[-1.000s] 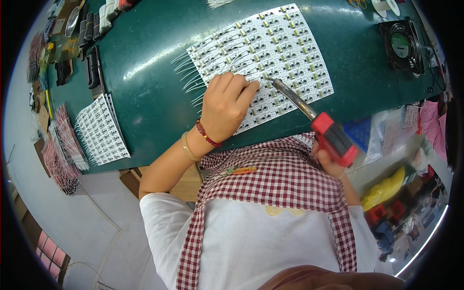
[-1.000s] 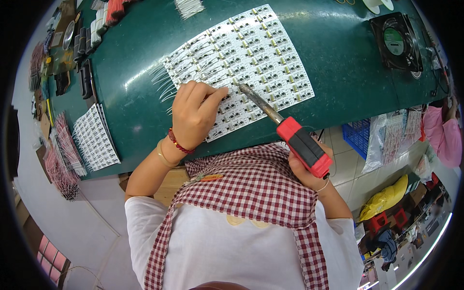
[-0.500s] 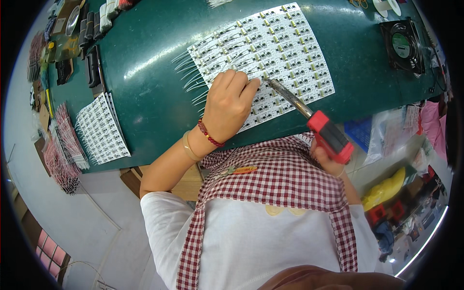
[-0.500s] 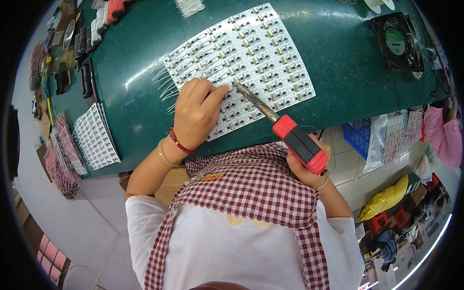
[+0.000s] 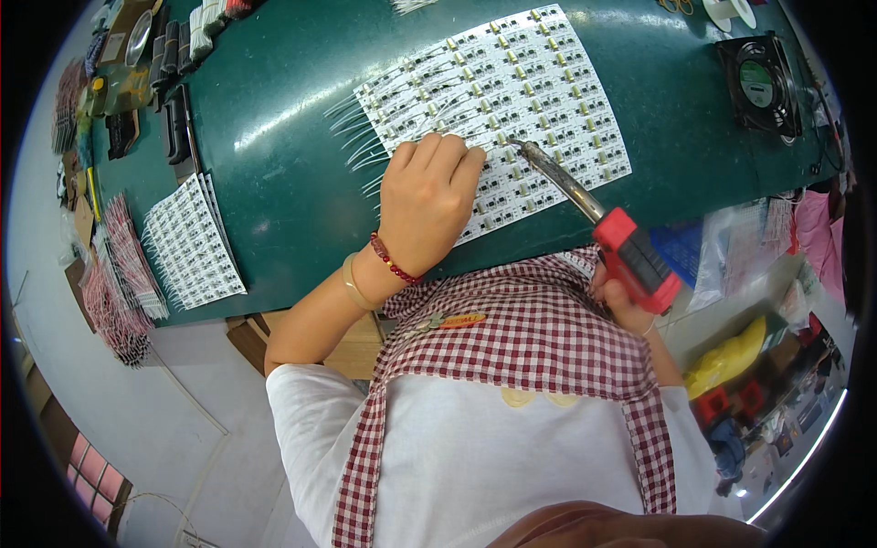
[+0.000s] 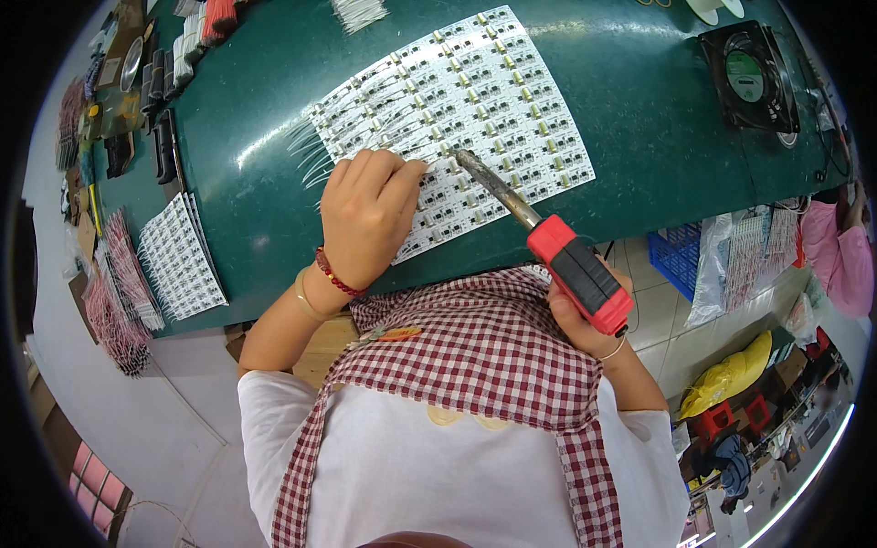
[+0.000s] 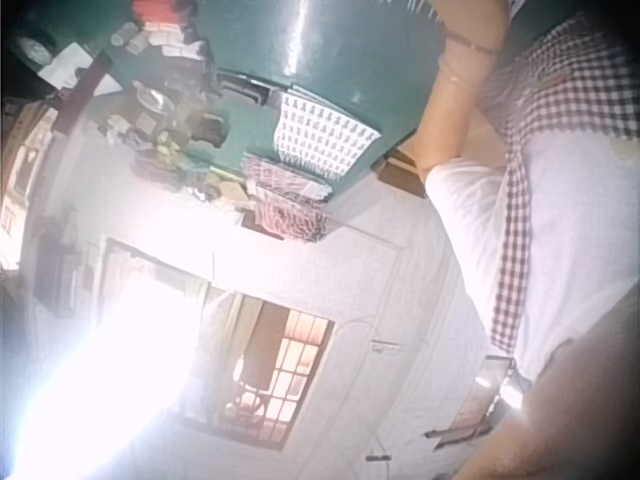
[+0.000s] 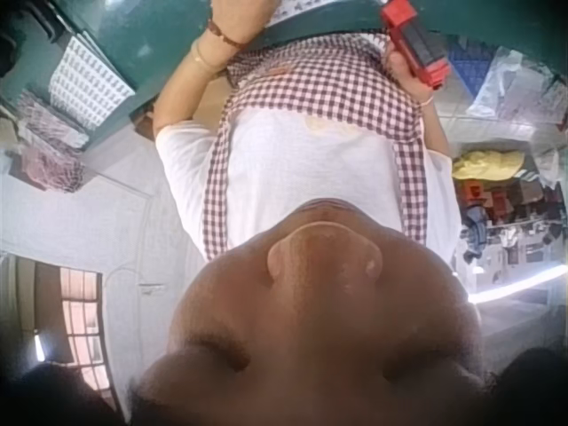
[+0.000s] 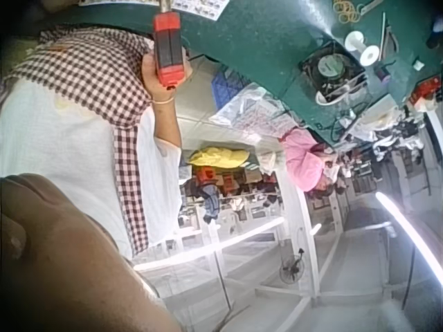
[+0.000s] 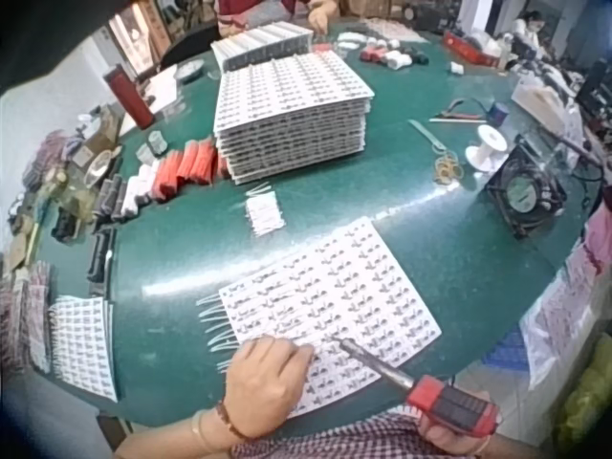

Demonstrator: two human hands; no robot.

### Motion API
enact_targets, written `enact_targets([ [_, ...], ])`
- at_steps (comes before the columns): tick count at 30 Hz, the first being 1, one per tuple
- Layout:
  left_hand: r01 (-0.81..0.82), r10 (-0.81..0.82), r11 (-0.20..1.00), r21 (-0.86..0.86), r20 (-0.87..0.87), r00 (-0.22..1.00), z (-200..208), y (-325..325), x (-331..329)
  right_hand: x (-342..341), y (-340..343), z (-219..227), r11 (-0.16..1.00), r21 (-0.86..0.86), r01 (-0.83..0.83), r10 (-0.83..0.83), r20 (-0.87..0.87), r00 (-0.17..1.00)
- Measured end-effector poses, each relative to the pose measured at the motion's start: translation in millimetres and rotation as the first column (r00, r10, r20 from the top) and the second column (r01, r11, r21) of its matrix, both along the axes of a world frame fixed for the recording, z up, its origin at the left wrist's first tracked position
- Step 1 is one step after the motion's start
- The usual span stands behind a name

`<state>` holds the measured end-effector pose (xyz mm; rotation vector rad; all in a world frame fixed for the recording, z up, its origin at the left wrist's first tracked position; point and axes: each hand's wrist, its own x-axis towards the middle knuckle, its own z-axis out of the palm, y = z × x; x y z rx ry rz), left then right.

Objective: The person assembles electronic components onto LED lighting strips by hand, then solders them in place with a soldering iron and solder wire.

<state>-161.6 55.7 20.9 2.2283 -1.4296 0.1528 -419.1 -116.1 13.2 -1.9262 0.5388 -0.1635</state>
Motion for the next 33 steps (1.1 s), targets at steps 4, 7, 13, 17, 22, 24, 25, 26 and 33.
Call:
enact_targets([
  [4,-0.029,0.029,0.999,-0.023,0.023,0.999,8,1,-2,-5,0,-2,0.999,0.020,0.028,-0.027,-0.005,1.000],
  [7,-0.032,0.039,0.995,-0.091,0.072,0.997,9,2,-2,-4,4,-3,0.993,-0.104,0.059,-0.063,-0.037,0.997],
  [13,0.021,-0.020,0.998,-0.063,0.011,1.000,-4,3,-6,-1,3,3,1.000,0.007,0.022,-0.023,0.033,0.999],
  [17,0.035,-0.038,0.996,-0.088,-0.043,0.998,-5,2,-6,-3,5,-1,0.999,-0.036,0.022,-0.023,-0.015,1.000],
  [22,0.036,-0.043,0.994,-0.105,-0.063,0.997,-7,1,-7,1,4,1,1.000,-0.028,0.007,-0.007,-0.010,1.000],
  [24,0.056,-0.064,0.987,-0.150,-0.049,0.997,-8,1,-7,-1,2,1,1.000,-0.014,-0.017,0.017,0.006,1.000],
  [25,0.057,-0.065,0.987,-0.152,-0.049,0.997,-7,1,-7,-2,1,1,0.999,0.000,-0.042,0.042,0.021,0.999],
  [26,0.057,-0.066,0.986,-0.155,-0.051,0.997,-7,1,-7,-2,2,1,0.999,-0.003,-0.041,0.041,0.022,0.999],
  [33,0.040,-0.047,0.994,-0.098,-0.072,0.996,-7,2,-9,-1,2,0,0.997,-0.032,-0.072,0.072,-0.013,0.997],
])
